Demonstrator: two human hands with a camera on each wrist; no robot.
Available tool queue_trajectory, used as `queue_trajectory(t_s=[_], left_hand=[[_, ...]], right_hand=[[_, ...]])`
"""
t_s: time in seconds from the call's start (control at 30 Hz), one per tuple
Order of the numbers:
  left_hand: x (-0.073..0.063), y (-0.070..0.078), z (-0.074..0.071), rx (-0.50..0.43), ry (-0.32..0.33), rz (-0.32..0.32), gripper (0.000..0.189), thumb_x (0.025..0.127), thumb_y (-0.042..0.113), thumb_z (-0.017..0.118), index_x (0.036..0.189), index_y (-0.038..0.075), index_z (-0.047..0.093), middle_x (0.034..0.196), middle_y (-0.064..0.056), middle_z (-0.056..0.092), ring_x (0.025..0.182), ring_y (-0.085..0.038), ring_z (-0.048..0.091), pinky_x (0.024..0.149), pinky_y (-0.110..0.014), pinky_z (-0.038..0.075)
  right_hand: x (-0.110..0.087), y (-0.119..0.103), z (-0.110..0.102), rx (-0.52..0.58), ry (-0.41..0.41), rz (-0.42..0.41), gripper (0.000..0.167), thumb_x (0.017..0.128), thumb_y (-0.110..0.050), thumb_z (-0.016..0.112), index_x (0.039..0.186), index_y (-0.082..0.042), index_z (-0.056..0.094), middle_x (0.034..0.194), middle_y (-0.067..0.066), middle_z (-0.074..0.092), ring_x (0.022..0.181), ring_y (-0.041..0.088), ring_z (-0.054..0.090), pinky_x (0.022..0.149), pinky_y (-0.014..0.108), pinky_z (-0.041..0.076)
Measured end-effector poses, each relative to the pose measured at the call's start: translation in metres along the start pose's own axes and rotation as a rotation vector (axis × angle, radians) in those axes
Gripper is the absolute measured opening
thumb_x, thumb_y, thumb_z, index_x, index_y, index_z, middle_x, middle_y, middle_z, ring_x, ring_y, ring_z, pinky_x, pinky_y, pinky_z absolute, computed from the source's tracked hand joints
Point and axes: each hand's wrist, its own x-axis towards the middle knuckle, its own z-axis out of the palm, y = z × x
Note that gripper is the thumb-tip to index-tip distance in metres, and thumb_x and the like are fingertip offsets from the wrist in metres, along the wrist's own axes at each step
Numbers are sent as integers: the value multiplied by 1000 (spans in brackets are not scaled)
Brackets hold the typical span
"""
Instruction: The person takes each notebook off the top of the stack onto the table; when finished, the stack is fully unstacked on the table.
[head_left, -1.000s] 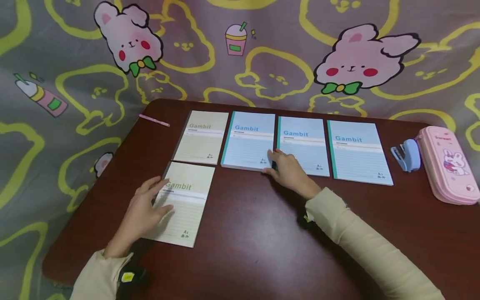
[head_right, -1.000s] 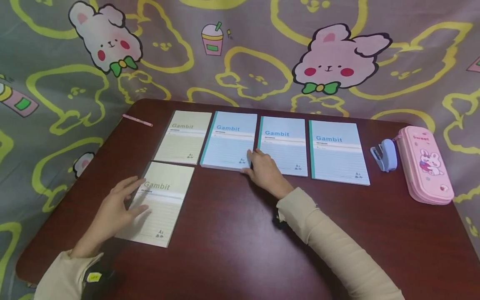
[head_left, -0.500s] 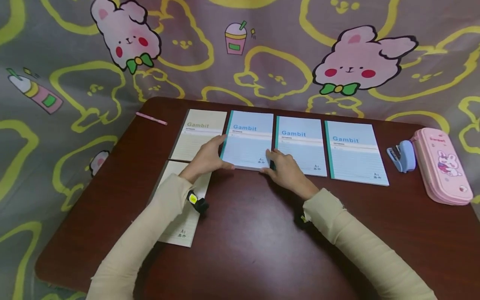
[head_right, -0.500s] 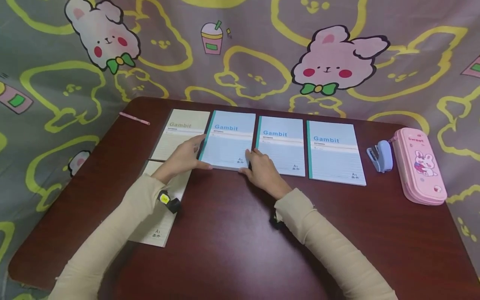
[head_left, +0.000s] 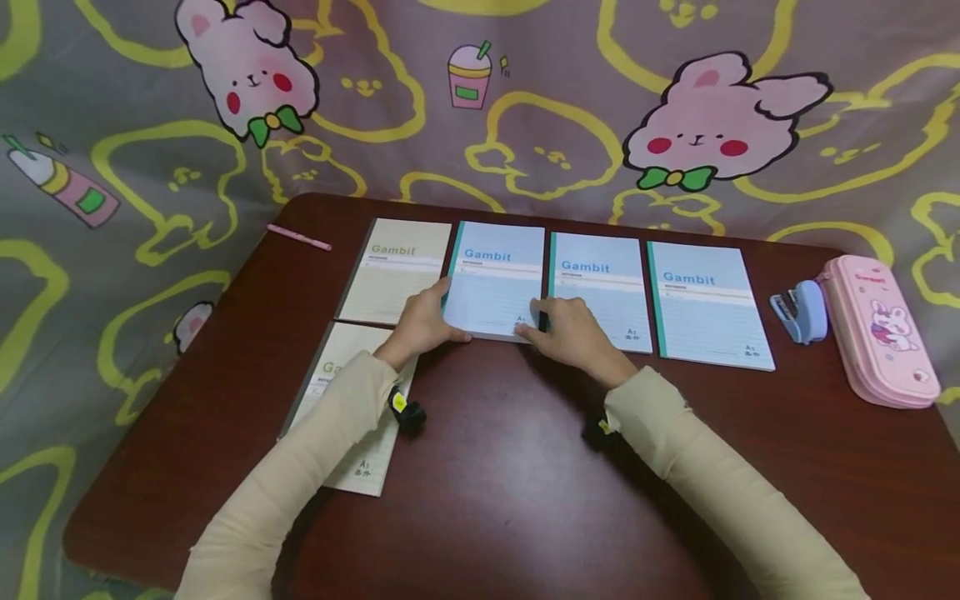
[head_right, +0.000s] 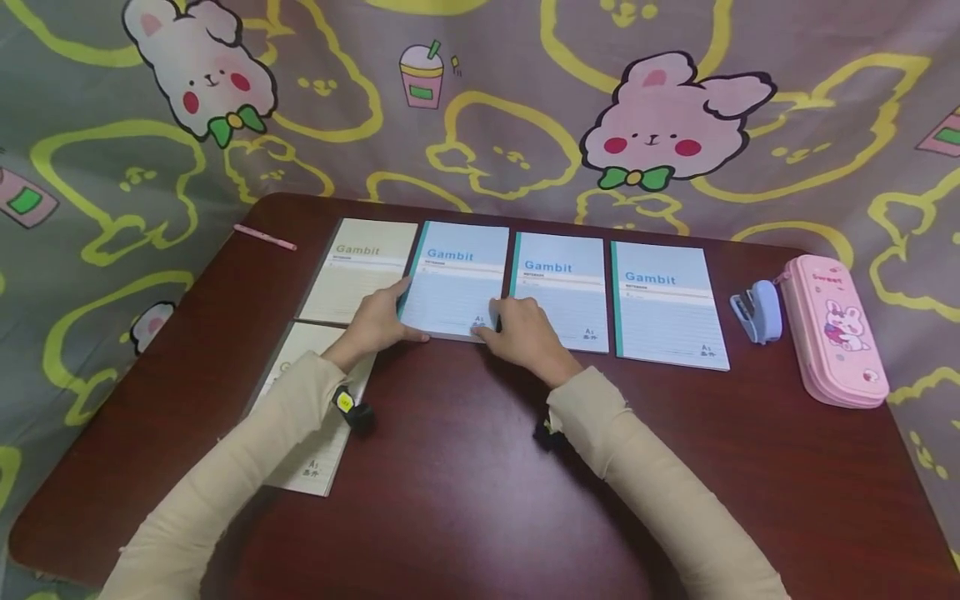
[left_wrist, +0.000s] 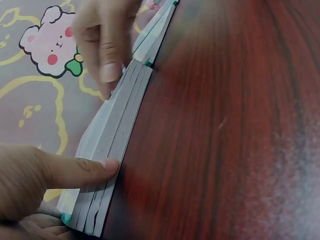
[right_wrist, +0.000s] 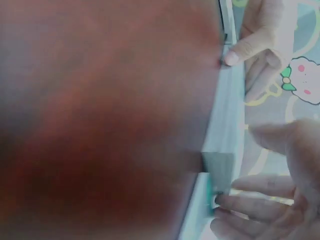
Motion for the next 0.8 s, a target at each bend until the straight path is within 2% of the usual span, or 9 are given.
queue_trajectory(t_s=[0.07,0.1,0.2,0.3,0.33,0.47,0.67,0.8], left_hand=[[0,-1,-1,8,1,-8,106,64,13,91,150,2,30,142,-21,50,122,-33,55,105,-41,43],[0,-2,-1,11,3,-8,106,64,13,91,150,2,30,142,-21,50,122,-33,55,105,-41,44],[0,-3,-1,10,6,2,105,64,14,91,150,2,31,142,-21,51,121,-33,55,104,-42,44],[0,-2,-1,16,5,5,107,64,15,91,150,2,30,142,-21,50,121,-33,55,105,-42,43],[0,-1,-1,17,4,2,108,63,15,91,150,2,29,143,-21,49,122,-33,55,105,-42,43],[0,0,-2,27,7,-5,110,63,16,91,152,3,27,144,-21,48,124,-32,53,106,-41,42],[0,0,-3,27,13,22,108,62,15,92,151,4,30,138,-21,54,118,-32,56,105,-42,43],[-1,-1,-3,31,7,13,107,63,15,91,150,4,31,135,-21,56,115,-32,57,104,-42,43]], right_hand=[[6,-4,-1,22,37,32,49,90,-35,68,118,6,65,71,18,67,49,20,51,59,35,47],[10,-7,-2,27,55,52,50,89,-35,69,116,7,65,70,18,66,53,21,55,61,36,49],[20,-11,0,48,79,133,53,87,-36,71,115,8,62,79,21,67,68,29,64,65,40,52],[27,-11,2,78,73,220,55,83,-36,75,117,6,59,96,25,66,84,36,64,70,43,53],[29,-10,2,88,69,244,55,82,-35,77,117,5,58,96,25,65,84,36,63,70,44,52],[31,-7,-2,125,69,288,59,81,-30,78,125,4,56,107,26,65,92,39,63,76,46,53],[34,-5,-4,149,63,319,56,82,-24,78,126,3,55,110,26,64,91,37,63,74,45,54],[34,-2,-4,192,20,353,54,84,-23,76,128,-1,53,116,25,60,102,40,58,79,47,52]])
